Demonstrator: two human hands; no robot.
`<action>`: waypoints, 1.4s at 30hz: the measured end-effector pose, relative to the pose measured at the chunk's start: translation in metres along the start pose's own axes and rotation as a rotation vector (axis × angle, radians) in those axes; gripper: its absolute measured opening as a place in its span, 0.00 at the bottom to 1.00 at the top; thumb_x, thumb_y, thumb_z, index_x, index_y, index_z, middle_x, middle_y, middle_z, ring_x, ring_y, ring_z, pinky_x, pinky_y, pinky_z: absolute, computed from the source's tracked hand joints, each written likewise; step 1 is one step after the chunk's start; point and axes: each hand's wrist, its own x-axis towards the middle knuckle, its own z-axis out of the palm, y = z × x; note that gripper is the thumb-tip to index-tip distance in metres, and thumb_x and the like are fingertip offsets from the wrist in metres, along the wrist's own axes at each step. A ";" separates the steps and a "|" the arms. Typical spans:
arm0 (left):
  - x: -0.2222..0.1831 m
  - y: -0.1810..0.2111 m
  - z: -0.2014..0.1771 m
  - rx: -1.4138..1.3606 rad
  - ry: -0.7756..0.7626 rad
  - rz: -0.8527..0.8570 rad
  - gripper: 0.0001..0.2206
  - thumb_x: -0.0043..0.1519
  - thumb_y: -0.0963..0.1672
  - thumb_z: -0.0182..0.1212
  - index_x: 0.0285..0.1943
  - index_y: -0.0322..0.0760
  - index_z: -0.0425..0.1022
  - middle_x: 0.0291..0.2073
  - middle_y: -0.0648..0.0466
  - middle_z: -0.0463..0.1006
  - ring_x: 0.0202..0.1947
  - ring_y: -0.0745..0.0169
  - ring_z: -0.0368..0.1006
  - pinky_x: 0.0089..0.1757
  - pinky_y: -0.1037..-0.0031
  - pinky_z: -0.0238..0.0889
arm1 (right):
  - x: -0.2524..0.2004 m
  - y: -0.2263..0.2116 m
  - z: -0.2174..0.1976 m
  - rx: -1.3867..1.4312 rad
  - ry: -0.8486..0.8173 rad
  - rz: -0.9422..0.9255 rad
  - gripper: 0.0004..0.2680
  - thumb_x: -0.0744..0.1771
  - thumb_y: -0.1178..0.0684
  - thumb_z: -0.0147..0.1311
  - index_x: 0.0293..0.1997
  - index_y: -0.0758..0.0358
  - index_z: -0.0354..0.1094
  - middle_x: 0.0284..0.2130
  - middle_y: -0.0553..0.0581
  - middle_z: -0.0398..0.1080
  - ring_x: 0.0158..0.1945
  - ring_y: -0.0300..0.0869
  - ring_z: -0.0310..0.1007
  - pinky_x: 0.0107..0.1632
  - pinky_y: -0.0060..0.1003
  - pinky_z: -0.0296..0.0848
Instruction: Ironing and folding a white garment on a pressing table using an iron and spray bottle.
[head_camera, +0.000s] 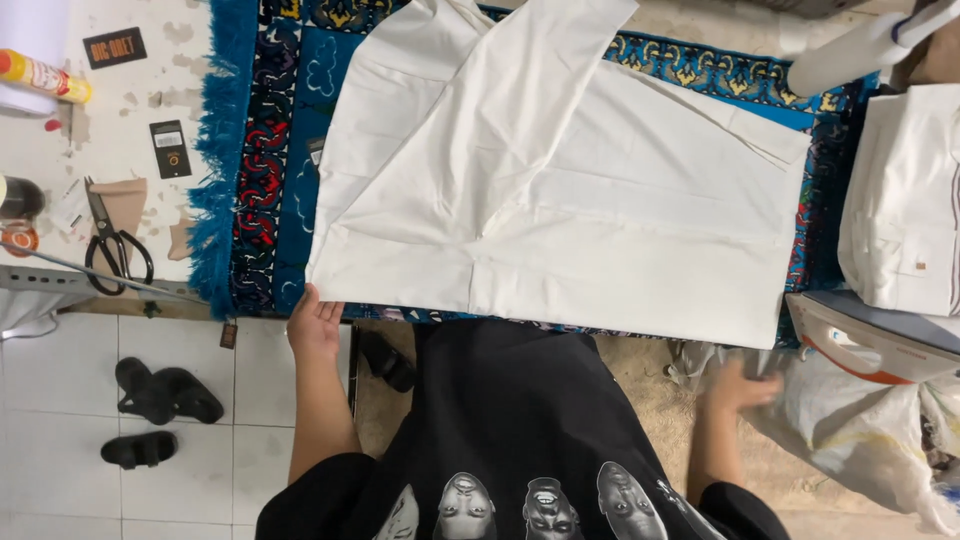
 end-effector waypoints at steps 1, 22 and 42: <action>0.007 -0.006 -0.006 -0.095 -0.034 0.000 0.25 0.63 0.51 0.66 0.65 0.34 0.70 0.59 0.46 0.76 0.63 0.48 0.72 0.63 0.58 0.64 | -0.028 0.011 0.017 -0.019 -0.072 -0.235 0.27 0.67 0.62 0.62 0.71 0.58 0.47 0.63 0.68 0.50 0.62 0.58 0.65 0.58 0.49 0.76; -0.014 0.010 0.041 0.518 0.356 0.288 0.17 0.60 0.43 0.60 0.58 0.32 0.77 0.52 0.39 0.76 0.49 0.43 0.75 0.42 0.64 0.75 | -0.197 -0.405 0.406 -0.983 -0.634 -1.866 0.27 0.64 0.68 0.51 0.71 0.50 0.60 0.73 0.48 0.52 0.44 0.54 0.74 0.35 0.46 0.76; -0.016 0.031 0.041 0.618 0.281 0.193 0.07 0.59 0.44 0.58 0.39 0.36 0.77 0.34 0.57 0.77 0.35 0.64 0.69 0.38 0.69 0.63 | -0.121 -0.313 0.170 -0.237 0.009 -2.275 0.10 0.69 0.65 0.54 0.36 0.47 0.71 0.31 0.44 0.73 0.45 0.42 0.78 0.59 0.40 0.62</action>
